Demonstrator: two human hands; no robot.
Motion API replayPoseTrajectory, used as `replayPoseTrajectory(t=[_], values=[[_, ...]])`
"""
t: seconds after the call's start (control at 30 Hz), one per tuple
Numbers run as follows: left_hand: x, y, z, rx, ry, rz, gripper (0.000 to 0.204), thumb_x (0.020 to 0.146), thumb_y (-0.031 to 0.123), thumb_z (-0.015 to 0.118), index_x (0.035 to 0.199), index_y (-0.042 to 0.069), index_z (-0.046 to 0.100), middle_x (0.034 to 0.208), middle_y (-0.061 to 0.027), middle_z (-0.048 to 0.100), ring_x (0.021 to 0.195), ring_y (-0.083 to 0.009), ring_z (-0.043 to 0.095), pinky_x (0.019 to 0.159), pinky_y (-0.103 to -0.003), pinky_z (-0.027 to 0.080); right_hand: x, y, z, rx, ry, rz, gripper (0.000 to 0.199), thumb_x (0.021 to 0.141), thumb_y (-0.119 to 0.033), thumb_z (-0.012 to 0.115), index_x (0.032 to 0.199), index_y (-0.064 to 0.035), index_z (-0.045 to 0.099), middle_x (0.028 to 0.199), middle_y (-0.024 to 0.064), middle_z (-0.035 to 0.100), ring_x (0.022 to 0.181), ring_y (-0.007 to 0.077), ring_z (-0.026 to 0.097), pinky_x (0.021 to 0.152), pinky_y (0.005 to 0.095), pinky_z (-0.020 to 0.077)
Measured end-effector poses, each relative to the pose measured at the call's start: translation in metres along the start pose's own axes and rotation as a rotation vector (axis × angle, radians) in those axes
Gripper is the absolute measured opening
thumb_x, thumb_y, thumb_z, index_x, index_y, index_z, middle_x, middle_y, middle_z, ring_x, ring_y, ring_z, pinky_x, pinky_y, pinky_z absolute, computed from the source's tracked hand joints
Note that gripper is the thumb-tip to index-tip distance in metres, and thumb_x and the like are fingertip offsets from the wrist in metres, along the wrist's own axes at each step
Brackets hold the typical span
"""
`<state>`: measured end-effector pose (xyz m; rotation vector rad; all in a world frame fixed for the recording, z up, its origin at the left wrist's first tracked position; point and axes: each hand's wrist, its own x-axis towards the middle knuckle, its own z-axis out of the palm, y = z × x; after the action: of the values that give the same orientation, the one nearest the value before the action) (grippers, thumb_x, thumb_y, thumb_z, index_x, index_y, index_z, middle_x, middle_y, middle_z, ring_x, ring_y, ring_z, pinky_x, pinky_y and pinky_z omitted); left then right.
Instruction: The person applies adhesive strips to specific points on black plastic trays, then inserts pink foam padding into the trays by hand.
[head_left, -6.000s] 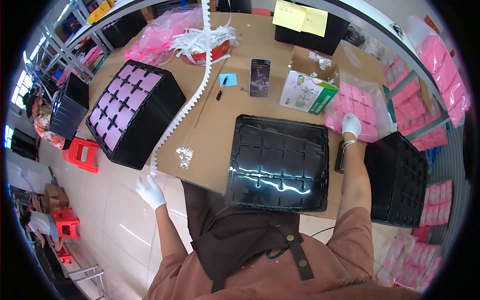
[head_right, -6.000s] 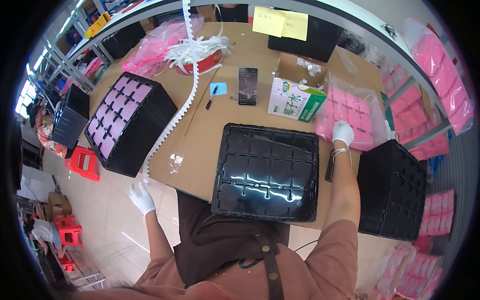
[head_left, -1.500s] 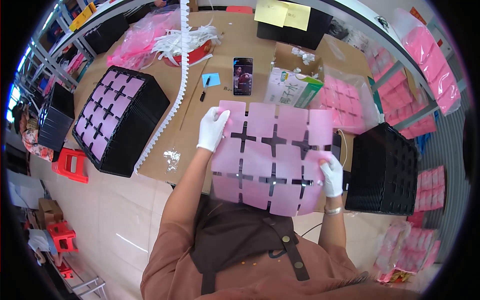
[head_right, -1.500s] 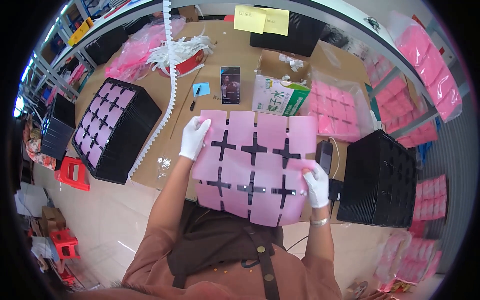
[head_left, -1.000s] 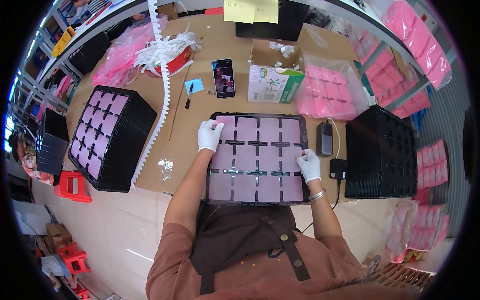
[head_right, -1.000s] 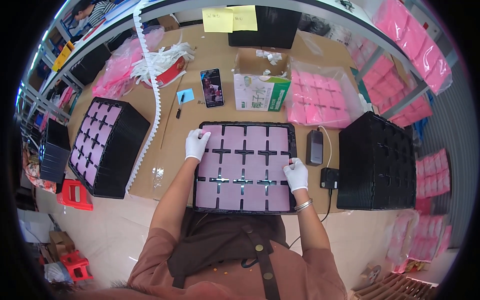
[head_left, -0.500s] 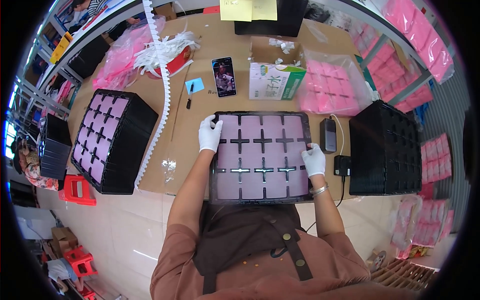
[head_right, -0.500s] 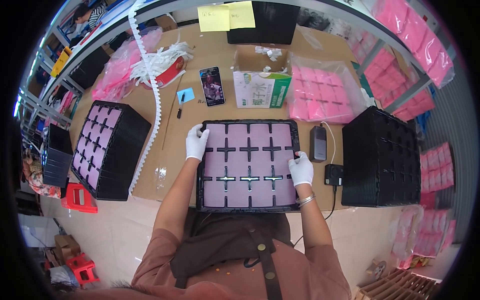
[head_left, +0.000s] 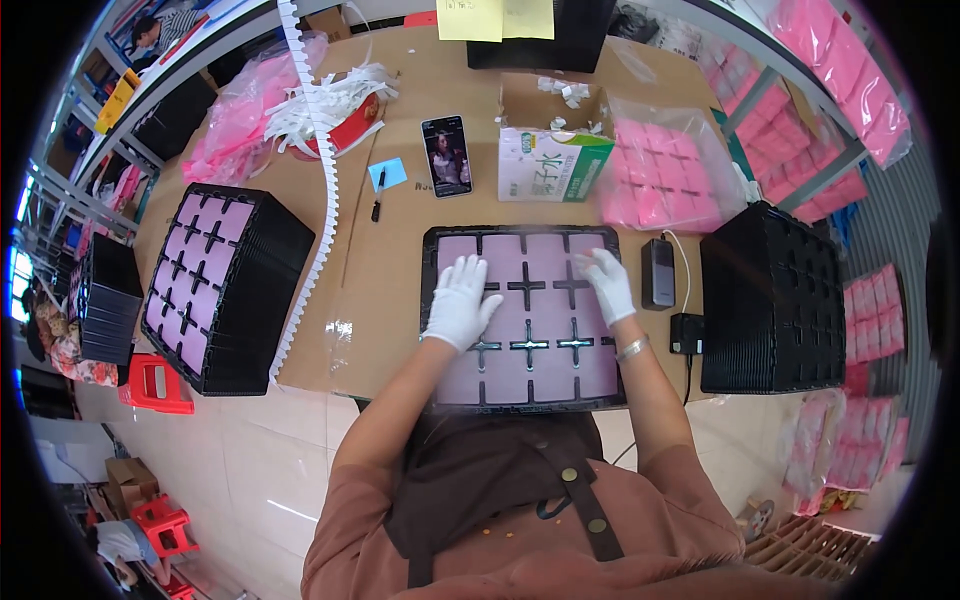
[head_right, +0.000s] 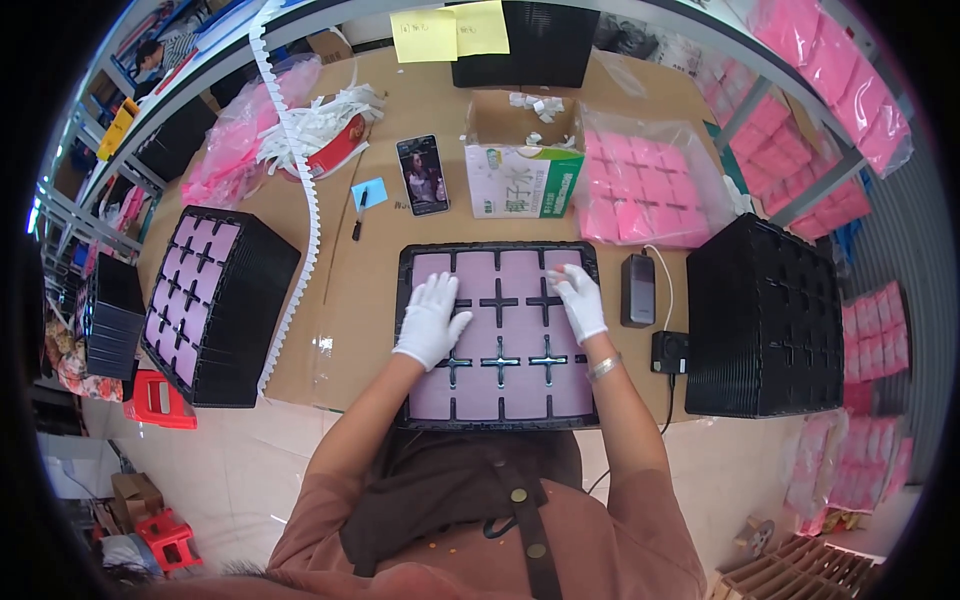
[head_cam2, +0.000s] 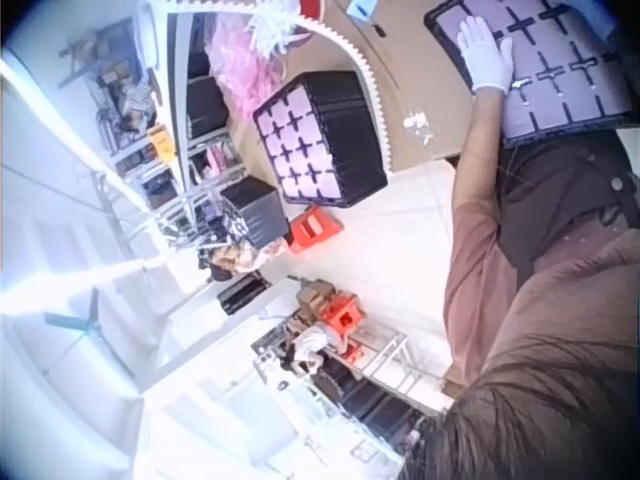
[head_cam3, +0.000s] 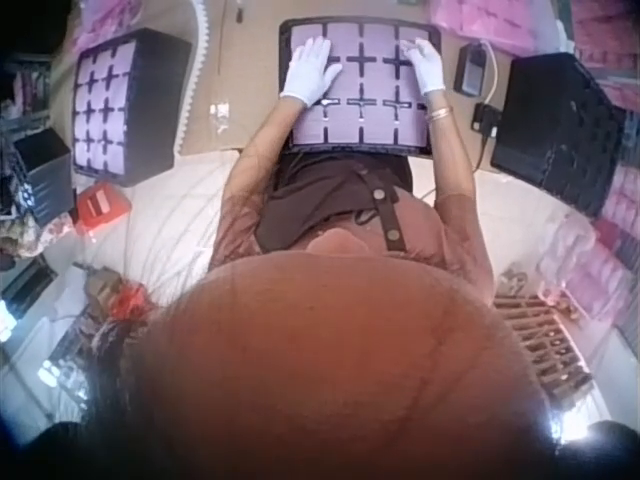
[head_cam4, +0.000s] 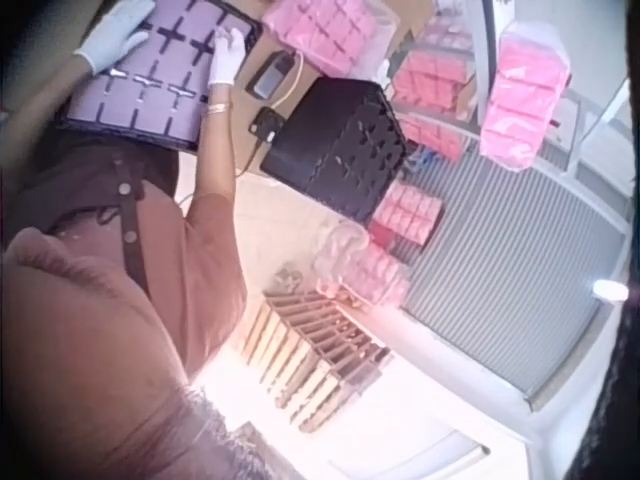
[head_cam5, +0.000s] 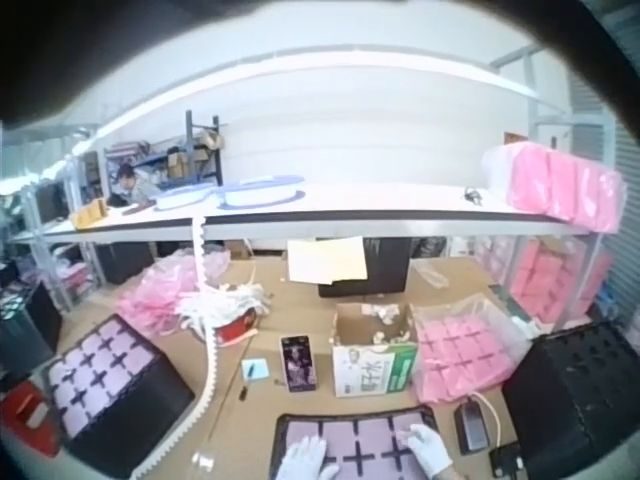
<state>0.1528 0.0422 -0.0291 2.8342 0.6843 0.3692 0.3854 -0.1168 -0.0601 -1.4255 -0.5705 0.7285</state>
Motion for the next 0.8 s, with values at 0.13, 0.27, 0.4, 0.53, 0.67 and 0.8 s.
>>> replayPoseTrajectory(t=[0.13,0.27,0.4,0.53,0.67,0.8], values=[[0.013,0.005,0.011,0.01,-0.105,-0.065,0.068,0.086,0.043,0.053,0.132,-0.004,0.034,0.136,-0.0234,0.037,0.127,-0.0353,0.035,0.106,-0.041,0.027,0.031,0.008,0.006,0.111,0.038,0.126,0.024,0.09,0.0,0.044,0.114,0.0017,0.048,0.107,0.0123,0.059,0.097,0.0186,0.059,0.084,0.0269,0.0482],[0.02,-0.014,0.005,0.009,-0.158,-0.22,0.069,0.086,0.047,0.051,0.128,-0.006,0.038,0.135,-0.0231,0.038,0.127,-0.0342,0.035,0.105,-0.041,0.029,0.043,0.003,0.0,0.023,0.147,0.129,0.018,0.09,0.0,0.046,0.108,-0.0001,0.049,0.097,0.0077,0.058,0.089,0.0148,0.058,0.081,0.0247,0.0485],[0.016,0.0,0.01,0.192,-0.123,-0.139,0.075,0.086,0.051,0.049,0.132,-0.006,0.035,0.138,-0.024,0.034,0.129,-0.034,0.032,0.108,-0.041,0.024,0.04,0.004,0.0,-0.008,0.215,0.107,0.015,0.089,-0.003,0.049,0.103,-0.0002,0.051,0.093,0.0064,0.058,0.085,0.0136,0.058,0.076,0.0242,0.0484],[0.008,-0.01,0.006,0.104,-0.094,-0.009,0.075,0.085,0.049,0.05,0.134,-0.005,0.033,0.14,-0.0243,0.032,0.131,-0.0345,0.03,0.11,-0.04,0.021,0.044,0.01,-0.013,0.06,0.21,0.114,0.012,0.086,-0.005,0.053,0.098,-0.0015,0.053,0.088,0.0047,0.058,0.079,0.012,0.057,0.071,0.024,0.0477],[-0.013,-0.027,-0.005,0.012,-0.12,0.124,0.073,0.085,0.046,0.052,0.134,-0.004,0.033,0.138,-0.0255,0.033,0.132,-0.0357,0.029,0.11,-0.042,0.02,0.024,-0.004,-0.01,0.035,0.249,0.104,0.013,0.086,-0.008,0.055,0.098,-0.0031,0.054,0.085,0.0025,0.057,0.077,0.0108,0.056,0.071,0.0226,0.0464],[-0.062,-0.005,-0.029,0.019,-0.263,0.242,0.075,0.083,0.05,0.052,0.134,-0.002,0.035,0.139,-0.0222,0.034,0.132,-0.0351,0.027,0.11,-0.043,0.02,-0.045,-0.031,-0.004,0.222,0.105,0.306,0.011,0.089,-0.011,0.054,0.094,-0.0016,0.055,0.086,0.0087,0.063,0.074,0.0165,0.063,0.065,0.0254,0.0508]])
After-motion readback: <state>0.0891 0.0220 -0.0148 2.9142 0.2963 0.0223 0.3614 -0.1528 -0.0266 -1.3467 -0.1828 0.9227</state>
